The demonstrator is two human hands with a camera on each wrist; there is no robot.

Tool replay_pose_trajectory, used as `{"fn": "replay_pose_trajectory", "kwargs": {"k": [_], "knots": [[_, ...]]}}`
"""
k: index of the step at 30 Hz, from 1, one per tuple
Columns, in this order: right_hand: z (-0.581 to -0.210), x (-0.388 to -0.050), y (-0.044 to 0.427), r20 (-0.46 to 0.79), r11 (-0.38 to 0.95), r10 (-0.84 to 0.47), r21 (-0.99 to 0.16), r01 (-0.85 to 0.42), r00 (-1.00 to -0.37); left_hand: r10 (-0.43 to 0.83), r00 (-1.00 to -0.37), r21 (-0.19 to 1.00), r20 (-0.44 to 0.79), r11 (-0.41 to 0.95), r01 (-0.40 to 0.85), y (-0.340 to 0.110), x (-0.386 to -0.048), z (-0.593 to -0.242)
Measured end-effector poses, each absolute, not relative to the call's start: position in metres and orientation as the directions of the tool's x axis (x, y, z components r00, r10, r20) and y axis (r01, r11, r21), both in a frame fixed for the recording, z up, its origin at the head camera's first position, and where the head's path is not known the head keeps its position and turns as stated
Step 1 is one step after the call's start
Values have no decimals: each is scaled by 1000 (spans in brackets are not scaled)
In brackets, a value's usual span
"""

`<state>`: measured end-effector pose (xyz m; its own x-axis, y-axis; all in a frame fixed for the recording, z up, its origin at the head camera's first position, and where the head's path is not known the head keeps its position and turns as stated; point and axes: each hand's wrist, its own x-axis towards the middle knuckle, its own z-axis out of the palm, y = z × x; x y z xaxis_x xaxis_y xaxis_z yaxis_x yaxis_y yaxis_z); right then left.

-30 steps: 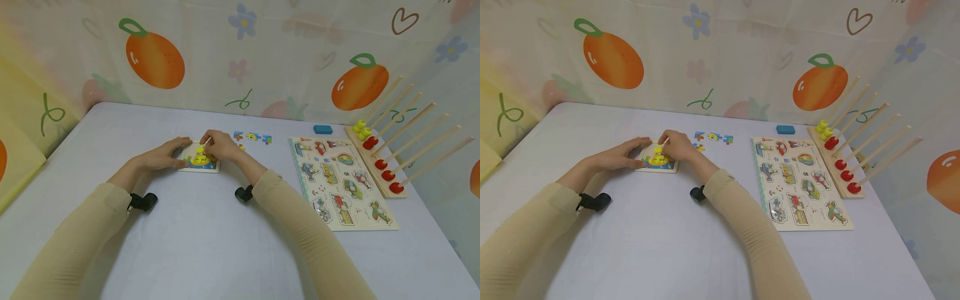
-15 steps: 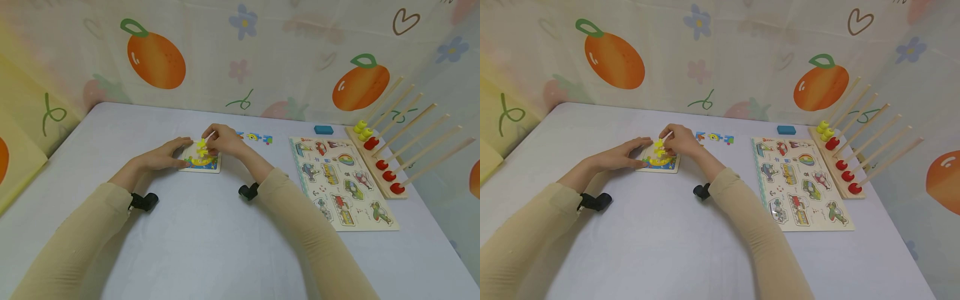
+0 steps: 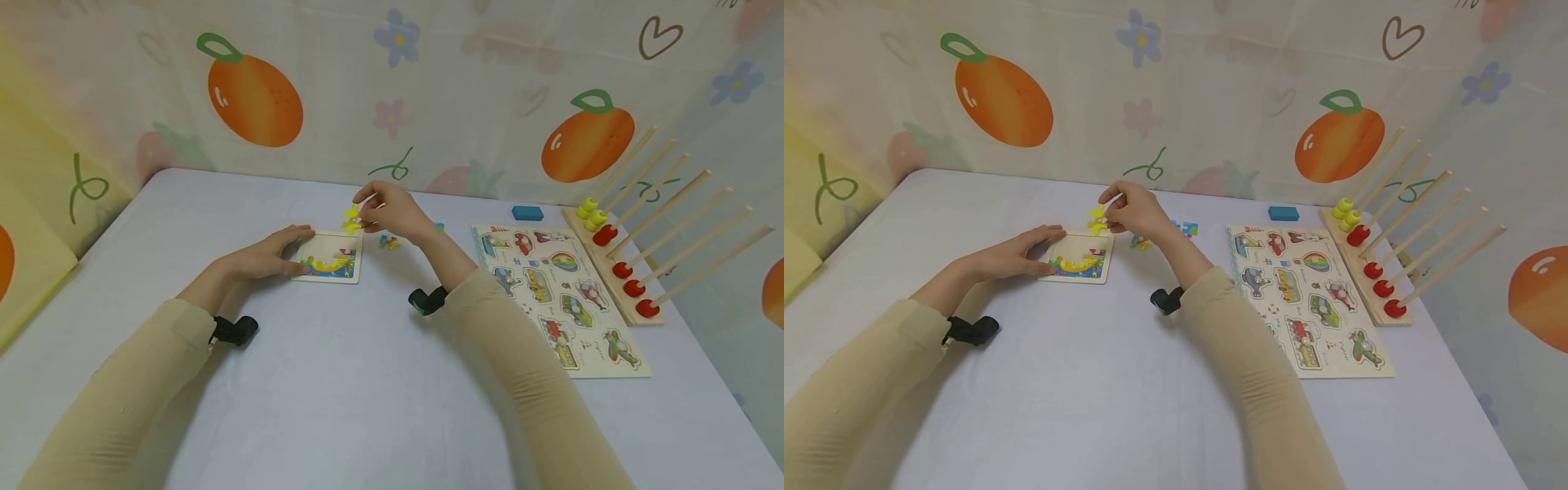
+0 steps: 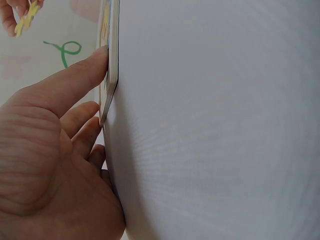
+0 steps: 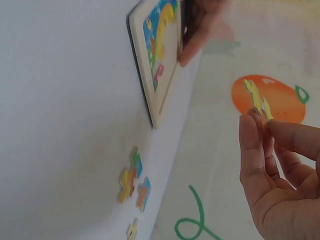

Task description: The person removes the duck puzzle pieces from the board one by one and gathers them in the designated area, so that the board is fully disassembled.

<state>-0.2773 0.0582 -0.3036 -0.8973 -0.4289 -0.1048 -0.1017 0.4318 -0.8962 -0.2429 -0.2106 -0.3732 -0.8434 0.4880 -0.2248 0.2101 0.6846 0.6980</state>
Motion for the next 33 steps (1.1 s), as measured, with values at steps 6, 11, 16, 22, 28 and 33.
{"fn": "replay_pose_trajectory", "kwargs": {"k": [6, 11, 16, 22, 28, 33], "knots": [[-299, -282, 78, -97, 435, -413, -895, -102, -905, 482, -847, 698, -222, 685, 207, -211, -242, -374], [-301, -285, 95, -113, 445, -397, -892, -83, -911, 482, -846, 694, -226, 689, 207, -211, -242, -374], [-306, -287, 110, -128, 470, -378, -880, -71, -917, 479, -847, 691, -231, 693, 204, -209, -241, -373], [-314, -288, 128, -160, 510, -362, -859, -51, -918, 473, -848, 686, -239, 700, 198, -209, -240, -372], [-321, -292, 140, -234, 557, -333, -831, 9, -913, 478, -849, 685, -226, 698, 211, -209, -239, -371], [-327, -295, 144, -317, 593, -288, -800, 92, -903, 482, -847, 692, -224, 690, 210, -209, -240, -371]]}}
